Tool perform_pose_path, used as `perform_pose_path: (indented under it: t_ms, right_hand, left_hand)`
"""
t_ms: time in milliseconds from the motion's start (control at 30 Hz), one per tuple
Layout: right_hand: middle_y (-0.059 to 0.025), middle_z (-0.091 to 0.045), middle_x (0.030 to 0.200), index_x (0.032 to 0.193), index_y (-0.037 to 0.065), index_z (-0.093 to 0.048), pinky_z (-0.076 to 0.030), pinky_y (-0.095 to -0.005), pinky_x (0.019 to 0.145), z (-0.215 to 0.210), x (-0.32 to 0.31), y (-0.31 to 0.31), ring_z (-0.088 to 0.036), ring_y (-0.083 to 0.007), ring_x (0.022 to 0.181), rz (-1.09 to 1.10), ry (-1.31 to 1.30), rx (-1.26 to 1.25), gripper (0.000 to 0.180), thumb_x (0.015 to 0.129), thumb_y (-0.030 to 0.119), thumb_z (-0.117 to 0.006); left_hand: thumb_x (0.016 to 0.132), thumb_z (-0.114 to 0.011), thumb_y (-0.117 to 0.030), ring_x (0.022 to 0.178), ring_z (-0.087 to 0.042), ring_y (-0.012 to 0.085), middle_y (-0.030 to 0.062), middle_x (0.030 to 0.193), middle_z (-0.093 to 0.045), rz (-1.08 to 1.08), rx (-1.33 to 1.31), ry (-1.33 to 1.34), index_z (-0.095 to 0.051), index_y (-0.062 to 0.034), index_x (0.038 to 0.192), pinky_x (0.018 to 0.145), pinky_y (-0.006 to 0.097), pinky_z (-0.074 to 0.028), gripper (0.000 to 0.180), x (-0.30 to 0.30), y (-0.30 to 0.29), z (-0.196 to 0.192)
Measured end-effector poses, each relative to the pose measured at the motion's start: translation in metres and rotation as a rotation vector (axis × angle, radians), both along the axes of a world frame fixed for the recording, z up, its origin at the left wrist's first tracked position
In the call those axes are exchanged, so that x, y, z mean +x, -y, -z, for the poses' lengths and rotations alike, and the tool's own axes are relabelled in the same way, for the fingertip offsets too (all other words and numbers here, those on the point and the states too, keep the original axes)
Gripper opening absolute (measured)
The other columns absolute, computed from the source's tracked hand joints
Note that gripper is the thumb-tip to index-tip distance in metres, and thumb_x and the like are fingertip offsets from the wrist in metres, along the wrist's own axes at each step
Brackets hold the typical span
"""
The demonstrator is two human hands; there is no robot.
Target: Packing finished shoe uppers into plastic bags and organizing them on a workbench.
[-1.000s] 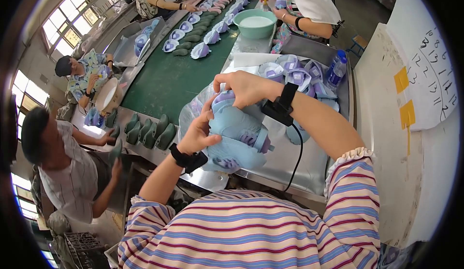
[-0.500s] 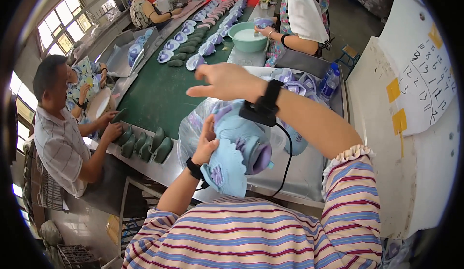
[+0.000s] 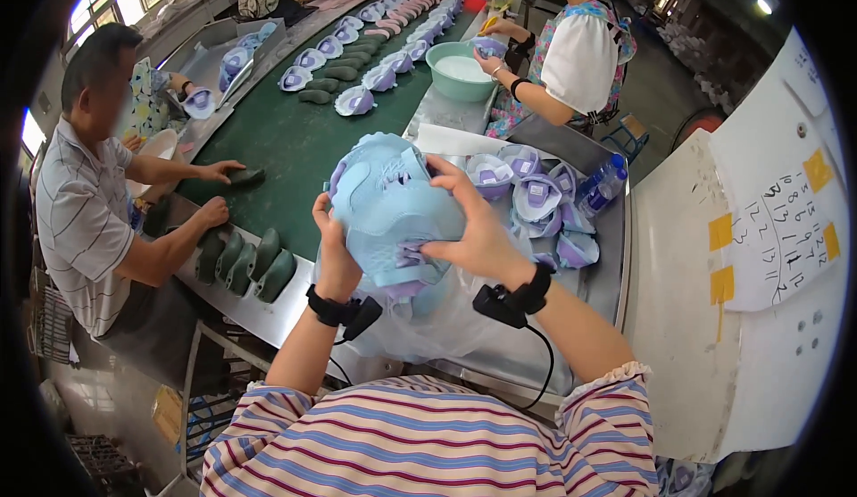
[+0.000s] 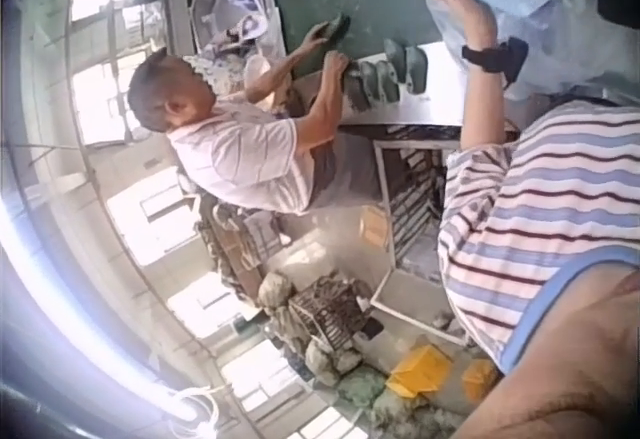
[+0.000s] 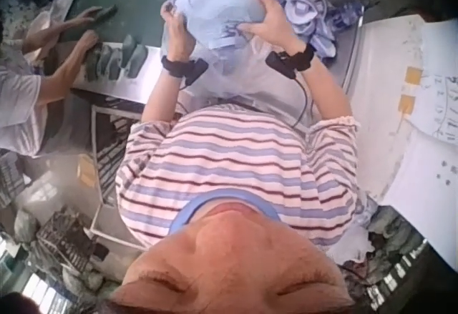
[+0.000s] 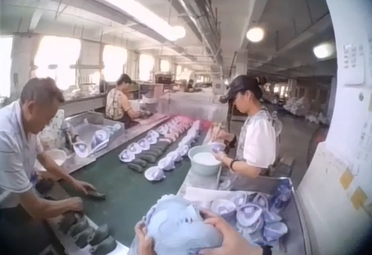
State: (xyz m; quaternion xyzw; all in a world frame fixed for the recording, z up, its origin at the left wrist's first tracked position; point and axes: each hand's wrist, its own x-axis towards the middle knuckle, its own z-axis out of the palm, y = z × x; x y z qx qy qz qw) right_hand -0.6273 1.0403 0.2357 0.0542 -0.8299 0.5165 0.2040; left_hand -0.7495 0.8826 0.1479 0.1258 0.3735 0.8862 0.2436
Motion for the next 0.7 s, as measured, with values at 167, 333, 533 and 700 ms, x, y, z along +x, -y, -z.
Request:
perform_pose_path:
  t_ms: [167, 333, 533, 700]
  right_hand:
    - [-0.0132, -0.013, 0.145, 0.087, 0.006, -0.061, -0.018, -0.0391, 0.106, 0.003, 0.004, -0.016, -0.014, -0.03, 0.134, -0.158, 0.05, 0.038, 0.034, 0.056, 0.006, -0.076]
    - [-0.0181, -0.002, 0.146, 0.077, 0.01, -0.064, -0.017, -0.0382, 0.106, 0.012, 0.015, -0.032, -0.007, -0.0368, 0.135, -0.22, 0.04, 0.343, 0.023, 0.058, 0.001, -0.073]
    - [-0.0204, -0.013, 0.145, 0.079, 0.007, -0.064, -0.029, -0.0354, 0.1, 0.0, 0.018, -0.033, -0.022, -0.0329, 0.132, -0.363, 0.064, 0.151, 0.022, 0.06, 0.003, -0.074]
    - [-0.0088, -0.057, 0.111, 0.116, -0.001, -0.051, -0.039, -0.0307, 0.091, -0.033, 0.064, -0.124, -0.053, -0.0159, 0.101, -0.063, 0.376, -0.287, 0.07, 0.055, 0.015, -0.081]
  left_hand:
    - [0.079, -0.061, -0.036, 0.105, -0.046, 0.0212, 0.0121, 0.124, -0.034, 0.258, -0.059, -0.012, -0.008, -0.0162, 0.128, 0.081, 0.036, -0.044, 0.075, -0.021, 0.004, -0.01]
    - [0.077, -0.061, -0.03, 0.111, -0.043, 0.0246, 0.012, 0.129, -0.03, 0.424, -0.122, 0.142, -0.008, -0.0202, 0.132, 0.083, 0.043, -0.044, 0.077, -0.01, -0.01, -0.017]
    - [0.072, -0.056, -0.015, 0.121, -0.034, 0.028, 0.0123, 0.135, -0.026, 0.356, 0.018, 0.201, -0.009, -0.0181, 0.137, 0.095, 0.043, -0.037, 0.08, -0.011, -0.032, 0.005]
    - [0.069, -0.057, -0.009, 0.118, -0.038, 0.0269, 0.0136, 0.131, -0.033, 0.166, 0.03, 0.037, -0.015, -0.0114, 0.136, 0.098, 0.038, -0.034, 0.079, -0.044, -0.023, 0.007]
